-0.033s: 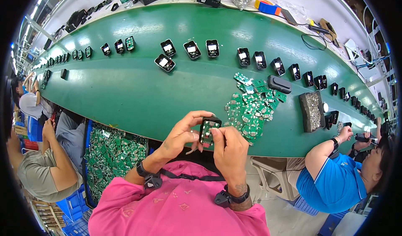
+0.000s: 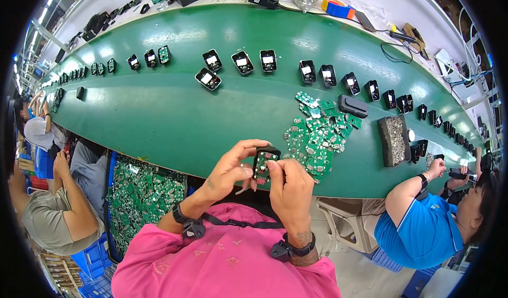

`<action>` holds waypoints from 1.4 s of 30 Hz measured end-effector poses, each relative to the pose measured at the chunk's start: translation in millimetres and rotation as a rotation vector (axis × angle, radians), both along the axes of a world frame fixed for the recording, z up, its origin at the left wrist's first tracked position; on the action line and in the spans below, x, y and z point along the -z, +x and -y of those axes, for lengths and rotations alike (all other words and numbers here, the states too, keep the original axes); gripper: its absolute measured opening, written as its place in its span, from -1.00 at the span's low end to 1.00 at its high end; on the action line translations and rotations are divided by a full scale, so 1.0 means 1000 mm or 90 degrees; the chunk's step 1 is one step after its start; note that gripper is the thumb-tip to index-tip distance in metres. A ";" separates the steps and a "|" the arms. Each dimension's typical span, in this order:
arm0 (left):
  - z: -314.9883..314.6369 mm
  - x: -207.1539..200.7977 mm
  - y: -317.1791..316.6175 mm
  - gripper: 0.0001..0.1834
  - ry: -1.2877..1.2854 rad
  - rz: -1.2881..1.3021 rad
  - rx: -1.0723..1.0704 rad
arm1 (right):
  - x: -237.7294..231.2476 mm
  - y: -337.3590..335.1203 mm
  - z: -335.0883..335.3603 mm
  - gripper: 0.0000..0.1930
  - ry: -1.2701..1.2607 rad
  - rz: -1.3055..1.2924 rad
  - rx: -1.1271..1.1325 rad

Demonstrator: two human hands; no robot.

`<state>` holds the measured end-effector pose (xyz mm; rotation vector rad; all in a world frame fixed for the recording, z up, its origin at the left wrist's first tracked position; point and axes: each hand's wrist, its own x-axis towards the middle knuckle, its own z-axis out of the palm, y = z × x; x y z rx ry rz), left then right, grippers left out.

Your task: The person picks up a circuit board and a black plastic housing, presses the board into the housing, and inserts a small white component. They then place the assembled unit onto a green conveyor belt and repeat the process.

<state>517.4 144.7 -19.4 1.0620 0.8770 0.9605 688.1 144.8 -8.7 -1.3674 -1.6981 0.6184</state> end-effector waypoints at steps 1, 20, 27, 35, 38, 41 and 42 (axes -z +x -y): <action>0.001 -0.001 0.001 -0.40 -0.003 -0.004 -0.018 | 0.001 -0.001 0.000 -0.79 -0.001 0.001 0.000; -0.001 0.008 0.016 -0.28 0.121 -0.117 -0.065 | -0.004 0.014 0.001 -0.74 -0.314 -0.289 -0.087; 0.001 0.022 0.023 -0.38 0.243 -0.223 -0.191 | -0.008 0.008 0.003 -0.77 -0.262 -0.250 -0.078; 0.003 0.006 0.003 -0.41 0.073 0.121 -0.090 | 0.002 0.011 -0.008 -0.70 -0.290 -0.232 -0.035; 0.007 -0.004 0.011 -0.47 0.074 -0.001 -0.127 | 0.008 0.002 -0.010 -0.69 -0.137 -0.119 -0.012; 0.007 0.003 0.009 -0.52 0.049 -0.130 -0.118 | 0.010 0.002 -0.010 -0.69 -0.186 -0.128 -0.006; 0.007 0.003 0.010 -0.53 0.059 -0.135 -0.125 | 0.010 0.002 -0.010 -0.69 -0.186 -0.128 -0.005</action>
